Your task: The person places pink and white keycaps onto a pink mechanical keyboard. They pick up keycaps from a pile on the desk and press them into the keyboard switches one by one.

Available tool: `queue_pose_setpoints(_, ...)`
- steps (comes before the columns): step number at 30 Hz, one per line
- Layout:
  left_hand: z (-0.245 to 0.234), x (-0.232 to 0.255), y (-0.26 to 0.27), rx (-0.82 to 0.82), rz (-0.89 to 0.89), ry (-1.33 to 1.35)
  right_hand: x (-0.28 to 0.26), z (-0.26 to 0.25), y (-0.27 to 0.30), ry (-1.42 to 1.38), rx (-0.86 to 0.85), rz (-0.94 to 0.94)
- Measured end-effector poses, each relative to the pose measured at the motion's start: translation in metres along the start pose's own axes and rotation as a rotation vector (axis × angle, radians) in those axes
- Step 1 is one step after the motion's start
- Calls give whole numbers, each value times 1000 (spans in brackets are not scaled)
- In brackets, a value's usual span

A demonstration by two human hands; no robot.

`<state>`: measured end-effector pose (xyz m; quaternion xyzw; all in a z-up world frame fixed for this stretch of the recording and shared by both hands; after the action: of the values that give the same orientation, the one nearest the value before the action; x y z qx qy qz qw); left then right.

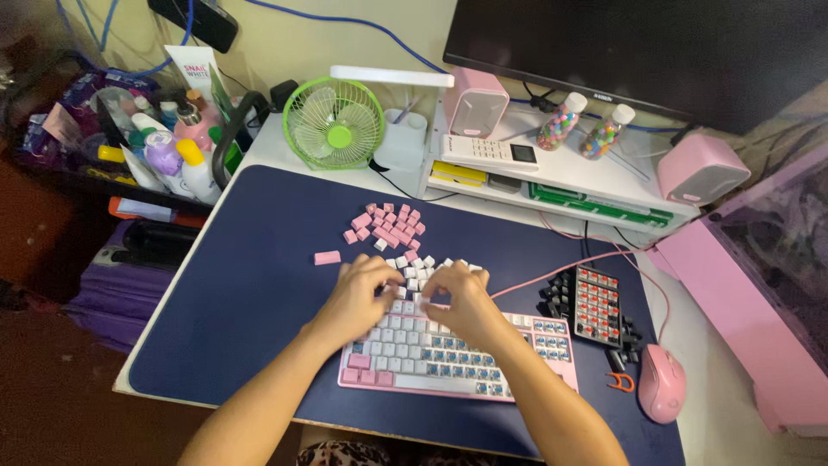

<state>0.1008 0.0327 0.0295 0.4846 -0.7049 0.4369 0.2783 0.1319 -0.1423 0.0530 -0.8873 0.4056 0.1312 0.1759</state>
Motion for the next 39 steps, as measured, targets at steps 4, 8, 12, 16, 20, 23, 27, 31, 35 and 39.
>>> queue_pose_setpoints(4,17,30,16,-95,32,58,-10,-7,36,-22,-61,-41)
queue_pose_setpoints(8,27,41,29,-99,87,106,-23,-5,60,39,-45,-119)
queue_pose_setpoints(12,33,40,38,-88,101,70,-32,-2,73,81,10,-206)
queue_pose_setpoints(16,34,42,44,-91,98,107,-34,2,76,106,33,-235)
queue_pose_setpoints(20,34,46,48,-82,128,83,-36,3,79,99,77,-287)
queue_pose_setpoints(23,36,44,50,-98,123,92,-37,3,81,100,123,-313)
queue_pose_setpoints(27,44,40,51,-144,78,105,-36,5,84,107,171,-309)
queue_pose_setpoints(31,44,43,52,-145,119,122,-31,7,87,68,171,-310)
queue_pose_setpoints(35,45,47,52,-149,161,82,-30,9,88,61,184,-294)
queue_pose_setpoints(39,47,48,51,-158,175,45,-30,9,89,85,179,-269)
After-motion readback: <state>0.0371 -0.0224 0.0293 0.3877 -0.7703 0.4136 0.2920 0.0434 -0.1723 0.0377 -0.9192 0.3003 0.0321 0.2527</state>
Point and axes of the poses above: each hand's wrist, its own y-axis away from the middle knuckle, its own z-axis out of the palm, x = y × z, the point moved 6 cm from there along -y, towards the middle knuckle, and after that the axes turned 13 degrees about y, right-handed, at the moved point
